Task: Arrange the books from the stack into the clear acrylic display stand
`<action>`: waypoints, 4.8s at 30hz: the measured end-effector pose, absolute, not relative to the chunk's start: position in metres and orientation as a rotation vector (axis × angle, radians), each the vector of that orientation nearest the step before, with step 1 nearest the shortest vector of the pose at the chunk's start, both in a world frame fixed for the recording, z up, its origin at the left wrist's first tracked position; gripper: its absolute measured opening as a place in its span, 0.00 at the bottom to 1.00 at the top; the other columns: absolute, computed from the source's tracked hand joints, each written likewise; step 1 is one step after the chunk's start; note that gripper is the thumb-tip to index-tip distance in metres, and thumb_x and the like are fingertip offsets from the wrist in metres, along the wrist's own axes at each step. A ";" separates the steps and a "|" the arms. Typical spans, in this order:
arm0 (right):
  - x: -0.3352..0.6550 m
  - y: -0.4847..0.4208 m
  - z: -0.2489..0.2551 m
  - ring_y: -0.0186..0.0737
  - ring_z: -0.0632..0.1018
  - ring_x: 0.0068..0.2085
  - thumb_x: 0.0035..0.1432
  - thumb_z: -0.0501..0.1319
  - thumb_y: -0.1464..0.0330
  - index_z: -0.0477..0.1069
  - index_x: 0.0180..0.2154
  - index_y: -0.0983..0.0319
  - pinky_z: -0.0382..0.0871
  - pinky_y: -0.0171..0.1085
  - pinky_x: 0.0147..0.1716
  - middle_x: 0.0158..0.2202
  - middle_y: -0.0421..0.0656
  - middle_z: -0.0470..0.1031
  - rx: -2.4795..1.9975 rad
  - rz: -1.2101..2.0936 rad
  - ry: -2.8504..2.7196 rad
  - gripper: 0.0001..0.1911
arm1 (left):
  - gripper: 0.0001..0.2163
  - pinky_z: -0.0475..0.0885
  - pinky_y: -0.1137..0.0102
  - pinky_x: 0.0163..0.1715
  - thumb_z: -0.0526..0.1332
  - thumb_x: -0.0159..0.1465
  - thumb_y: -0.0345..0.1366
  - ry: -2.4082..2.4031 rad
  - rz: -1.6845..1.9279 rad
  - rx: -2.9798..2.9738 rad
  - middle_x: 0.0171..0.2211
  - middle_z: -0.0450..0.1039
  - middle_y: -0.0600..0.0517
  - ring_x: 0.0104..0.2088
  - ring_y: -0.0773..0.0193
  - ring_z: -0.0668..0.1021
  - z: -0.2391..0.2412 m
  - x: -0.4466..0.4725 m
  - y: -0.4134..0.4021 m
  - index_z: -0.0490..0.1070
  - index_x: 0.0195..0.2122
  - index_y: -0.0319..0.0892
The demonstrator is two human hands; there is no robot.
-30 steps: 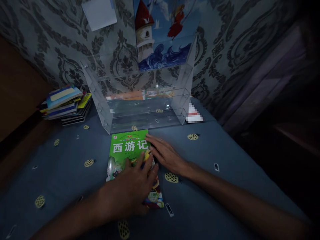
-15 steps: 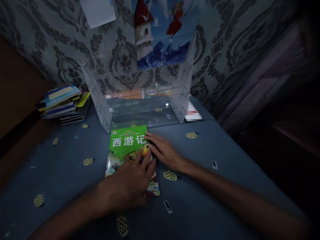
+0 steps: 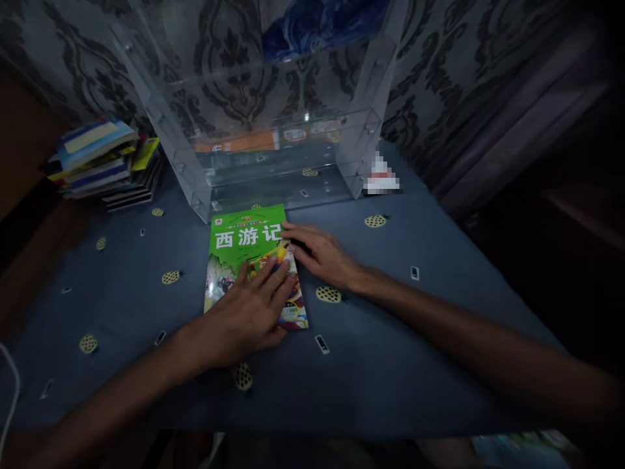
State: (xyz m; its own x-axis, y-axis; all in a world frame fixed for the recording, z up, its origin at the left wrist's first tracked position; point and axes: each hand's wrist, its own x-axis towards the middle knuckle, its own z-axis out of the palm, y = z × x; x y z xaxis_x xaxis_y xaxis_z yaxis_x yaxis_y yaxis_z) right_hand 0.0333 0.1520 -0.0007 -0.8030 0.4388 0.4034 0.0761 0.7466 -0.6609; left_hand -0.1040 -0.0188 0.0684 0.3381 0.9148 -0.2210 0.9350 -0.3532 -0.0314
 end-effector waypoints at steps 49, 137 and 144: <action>0.089 0.093 0.024 0.32 0.82 0.34 0.66 0.55 0.74 0.78 0.46 0.60 0.75 0.31 0.35 0.34 0.40 0.83 -0.213 1.198 -2.251 0.14 | 0.18 0.77 0.58 0.53 0.55 0.73 0.41 1.773 0.296 3.004 0.55 0.77 0.42 0.56 0.50 0.78 0.045 -0.102 -0.035 0.74 0.54 0.33; 0.091 0.087 0.032 0.37 0.75 0.28 0.67 0.53 0.73 0.74 0.36 0.62 0.68 0.36 0.34 0.25 0.43 0.76 0.156 0.729 -2.481 0.12 | 0.31 0.52 0.51 0.70 0.62 0.68 0.50 1.689 0.474 2.372 0.68 0.62 0.41 0.70 0.51 0.61 0.036 -0.102 -0.032 0.59 0.67 0.41; 0.085 0.092 0.027 0.35 0.75 0.26 0.72 0.50 0.68 0.71 0.29 0.62 0.67 0.34 0.29 0.23 0.41 0.73 -0.073 0.848 -2.420 0.19 | 0.28 0.57 0.55 0.68 0.58 0.70 0.52 1.654 0.511 2.322 0.66 0.64 0.41 0.67 0.53 0.65 0.049 -0.116 -0.025 0.63 0.65 0.41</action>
